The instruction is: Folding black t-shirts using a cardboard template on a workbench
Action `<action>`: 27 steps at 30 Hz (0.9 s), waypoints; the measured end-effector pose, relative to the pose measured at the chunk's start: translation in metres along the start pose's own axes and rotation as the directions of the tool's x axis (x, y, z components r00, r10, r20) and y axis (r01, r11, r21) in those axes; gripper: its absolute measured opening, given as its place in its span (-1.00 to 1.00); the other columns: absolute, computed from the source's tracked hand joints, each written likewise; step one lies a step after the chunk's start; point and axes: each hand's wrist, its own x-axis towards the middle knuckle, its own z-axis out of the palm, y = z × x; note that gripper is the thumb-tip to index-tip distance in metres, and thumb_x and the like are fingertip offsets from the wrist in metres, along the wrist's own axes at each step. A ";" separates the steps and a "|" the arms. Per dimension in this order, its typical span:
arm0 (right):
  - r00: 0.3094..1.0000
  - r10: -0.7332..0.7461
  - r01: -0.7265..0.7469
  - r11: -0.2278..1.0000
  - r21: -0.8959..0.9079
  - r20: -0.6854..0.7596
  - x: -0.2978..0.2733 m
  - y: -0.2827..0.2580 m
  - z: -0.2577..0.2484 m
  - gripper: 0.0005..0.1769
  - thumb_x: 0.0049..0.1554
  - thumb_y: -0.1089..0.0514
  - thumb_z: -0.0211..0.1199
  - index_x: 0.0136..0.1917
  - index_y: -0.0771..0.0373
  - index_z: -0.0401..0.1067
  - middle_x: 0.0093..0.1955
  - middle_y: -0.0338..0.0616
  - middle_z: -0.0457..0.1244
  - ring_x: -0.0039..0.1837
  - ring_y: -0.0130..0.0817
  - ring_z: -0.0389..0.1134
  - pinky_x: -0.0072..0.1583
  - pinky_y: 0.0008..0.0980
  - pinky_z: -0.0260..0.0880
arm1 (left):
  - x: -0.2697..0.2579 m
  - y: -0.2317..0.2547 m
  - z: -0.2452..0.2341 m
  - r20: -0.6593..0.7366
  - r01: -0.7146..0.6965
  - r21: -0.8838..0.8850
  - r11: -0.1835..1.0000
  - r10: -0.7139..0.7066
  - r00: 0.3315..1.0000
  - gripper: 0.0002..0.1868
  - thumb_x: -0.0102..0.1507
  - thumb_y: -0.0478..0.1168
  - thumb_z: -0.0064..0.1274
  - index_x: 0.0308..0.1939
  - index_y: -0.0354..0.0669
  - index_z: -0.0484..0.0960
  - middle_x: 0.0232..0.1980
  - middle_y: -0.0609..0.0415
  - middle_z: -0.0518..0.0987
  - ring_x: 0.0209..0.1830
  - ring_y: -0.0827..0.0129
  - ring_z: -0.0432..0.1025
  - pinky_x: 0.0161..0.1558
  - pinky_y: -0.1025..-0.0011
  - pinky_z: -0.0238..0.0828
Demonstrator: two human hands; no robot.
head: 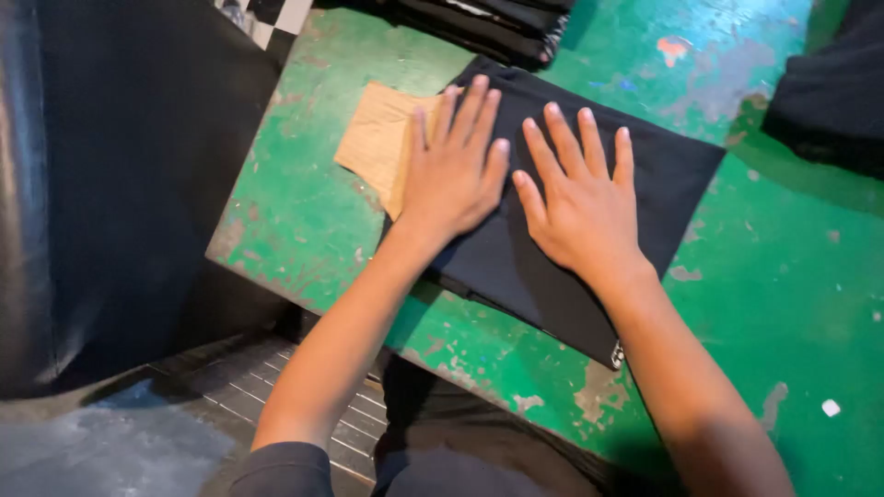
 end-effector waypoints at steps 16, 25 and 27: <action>0.941 0.304 -0.325 0.933 0.155 0.148 -0.053 0.128 -0.041 -0.38 0.33 -0.05 0.17 0.53 0.34 0.30 0.39 0.22 0.23 0.36 0.26 0.20 0.22 0.25 0.14 | 0.042 -0.029 -0.021 0.127 0.176 -0.088 0.980 -0.164 0.978 -0.17 0.38 0.29 -0.21 0.61 0.00 0.03 0.68 -0.06 -0.10 0.54 -0.17 0.07 0.38 -0.22 -0.05; 0.625 0.486 -0.771 0.508 0.385 0.611 -0.049 0.123 -0.071 -0.53 0.14 0.03 0.35 0.29 0.17 0.50 0.04 -0.19 0.32 -0.03 -0.42 0.26 0.03 -0.39 0.26 | 0.097 -0.025 -0.103 0.764 0.508 -0.249 0.825 -0.155 0.626 -0.20 0.15 0.05 0.20 0.46 0.29 0.28 0.18 0.12 0.35 0.13 0.25 0.37 -0.32 0.04 0.48; 0.592 0.417 -0.805 0.268 0.529 0.690 -0.068 0.133 -0.059 -0.63 0.14 0.20 0.39 0.21 0.15 0.45 -0.11 -0.29 0.27 -0.16 -0.58 0.18 -0.14 -0.56 0.20 | 0.102 -0.033 -0.097 0.776 0.289 -0.233 0.929 -0.002 0.630 -0.49 0.12 0.04 0.25 0.11 0.04 0.57 -0.04 0.17 0.60 -0.09 0.35 0.49 -0.12 0.37 0.31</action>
